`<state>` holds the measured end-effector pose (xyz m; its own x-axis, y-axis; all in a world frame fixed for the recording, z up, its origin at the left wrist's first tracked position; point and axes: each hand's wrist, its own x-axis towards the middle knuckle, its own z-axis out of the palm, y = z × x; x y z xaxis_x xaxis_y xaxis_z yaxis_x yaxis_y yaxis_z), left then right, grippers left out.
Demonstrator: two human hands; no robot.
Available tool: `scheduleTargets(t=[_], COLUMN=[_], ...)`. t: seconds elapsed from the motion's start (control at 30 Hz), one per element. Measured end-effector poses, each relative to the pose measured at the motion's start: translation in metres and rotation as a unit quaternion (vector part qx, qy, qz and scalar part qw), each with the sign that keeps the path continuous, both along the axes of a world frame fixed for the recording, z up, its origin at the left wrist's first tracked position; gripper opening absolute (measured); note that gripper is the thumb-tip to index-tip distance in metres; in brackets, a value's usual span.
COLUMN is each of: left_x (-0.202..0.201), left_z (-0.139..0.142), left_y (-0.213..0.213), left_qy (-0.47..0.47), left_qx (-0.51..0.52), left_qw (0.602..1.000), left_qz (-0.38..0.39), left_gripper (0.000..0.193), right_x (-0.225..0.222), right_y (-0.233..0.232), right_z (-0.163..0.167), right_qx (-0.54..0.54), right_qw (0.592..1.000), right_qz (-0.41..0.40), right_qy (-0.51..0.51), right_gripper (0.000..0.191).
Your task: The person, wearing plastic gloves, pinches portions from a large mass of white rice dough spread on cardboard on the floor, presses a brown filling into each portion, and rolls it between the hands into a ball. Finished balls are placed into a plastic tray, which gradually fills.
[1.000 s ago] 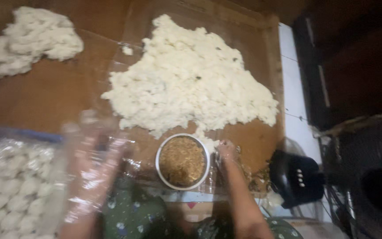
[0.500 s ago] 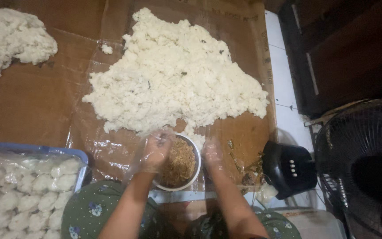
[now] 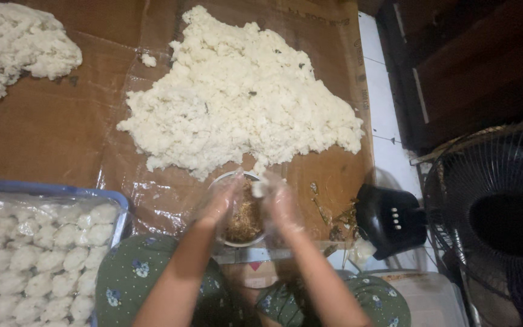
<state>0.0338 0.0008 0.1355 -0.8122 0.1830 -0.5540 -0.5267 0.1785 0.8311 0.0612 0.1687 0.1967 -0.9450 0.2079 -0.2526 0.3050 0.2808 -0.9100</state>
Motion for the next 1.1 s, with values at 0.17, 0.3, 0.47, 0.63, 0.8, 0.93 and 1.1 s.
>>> scheduleTargets(t=[0.17,0.3,0.47,0.63,0.8,0.93,1.1], left_x=[0.02,0.013,-0.008,-0.015,-0.021,-0.024,-0.024], left_z=[0.034,0.017,-0.018,-0.044,-0.096,-0.141,-0.145], left_y=[-0.003,0.0,0.002,0.001,0.014,0.017,0.009], left_qy=[-0.098,0.061,-0.062,0.057,0.016,0.058,0.268], left_qx=[0.251,0.123,0.191,-0.027,0.192,-0.026,-0.073], left_qw=[0.951,0.972,0.938,0.984,0.947,0.974,0.951], left_qz=[0.15,0.191,0.283,0.168,0.256,0.216,0.133], left_gripper=[0.06,0.053,0.051,0.055,0.046,0.047,0.043], right_x=[0.016,0.01,0.016,0.028,0.018,0.013,0.002], right_y=[-0.047,-0.055,-0.039,-0.029,-0.013,0.001,-0.004], right_z=[-0.001,0.015,0.032,-0.013,-0.084,-0.102,-0.05], right_qx=[0.284,0.309,0.197,0.459,0.386,0.345,0.359], right_qw=[0.884,0.865,0.965,0.816,0.838,0.863,0.89], right_qz=[0.245,0.266,0.157,0.321,0.305,0.277,0.259], right_qy=[0.277,0.294,0.075,0.147,0.234,0.244,0.106], right_gripper=[0.061,0.039,0.029,0.041,0.019,0.017,0.022])
